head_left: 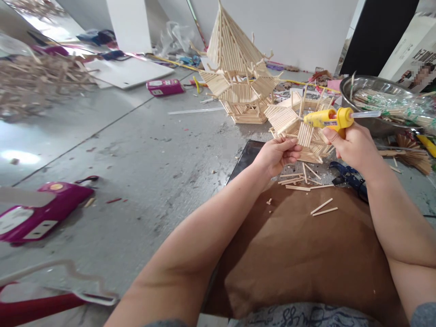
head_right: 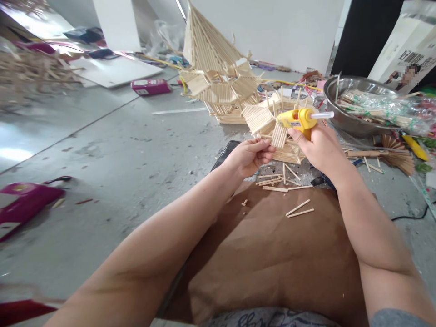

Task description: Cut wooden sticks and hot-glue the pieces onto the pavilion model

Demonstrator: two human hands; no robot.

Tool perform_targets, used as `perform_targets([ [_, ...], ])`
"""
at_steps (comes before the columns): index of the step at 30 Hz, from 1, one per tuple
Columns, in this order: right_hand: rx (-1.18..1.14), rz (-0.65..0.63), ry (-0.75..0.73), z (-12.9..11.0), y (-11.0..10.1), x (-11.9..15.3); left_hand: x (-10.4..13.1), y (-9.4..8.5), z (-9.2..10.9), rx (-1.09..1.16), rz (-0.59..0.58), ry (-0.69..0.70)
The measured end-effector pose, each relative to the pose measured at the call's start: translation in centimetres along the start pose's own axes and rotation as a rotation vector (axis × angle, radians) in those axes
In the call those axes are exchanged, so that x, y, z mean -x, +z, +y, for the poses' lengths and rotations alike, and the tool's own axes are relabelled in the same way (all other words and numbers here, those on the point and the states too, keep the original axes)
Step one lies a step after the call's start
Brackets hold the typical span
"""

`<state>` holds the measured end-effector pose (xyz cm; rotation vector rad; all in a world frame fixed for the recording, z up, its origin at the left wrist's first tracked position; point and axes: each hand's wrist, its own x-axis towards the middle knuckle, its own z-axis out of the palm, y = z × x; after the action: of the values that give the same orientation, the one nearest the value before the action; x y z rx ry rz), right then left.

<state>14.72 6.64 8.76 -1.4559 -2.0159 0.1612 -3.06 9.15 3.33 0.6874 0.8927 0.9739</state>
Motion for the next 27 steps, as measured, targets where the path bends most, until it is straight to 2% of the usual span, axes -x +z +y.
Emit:
perform_targets([
  [10,-0.012,0.028,0.014,0.0,-0.1,0.1,0.4,0.6,-0.1,0.009,0.047,0.017],
  [18,-0.020,0.053,0.036,0.1,-0.2,0.2,0.8,0.7,-0.6,-0.049,0.061,0.153],
  [27,-0.005,0.042,0.007,0.1,-0.2,0.2,0.3,0.2,-0.9,-0.109,0.066,0.218],
])
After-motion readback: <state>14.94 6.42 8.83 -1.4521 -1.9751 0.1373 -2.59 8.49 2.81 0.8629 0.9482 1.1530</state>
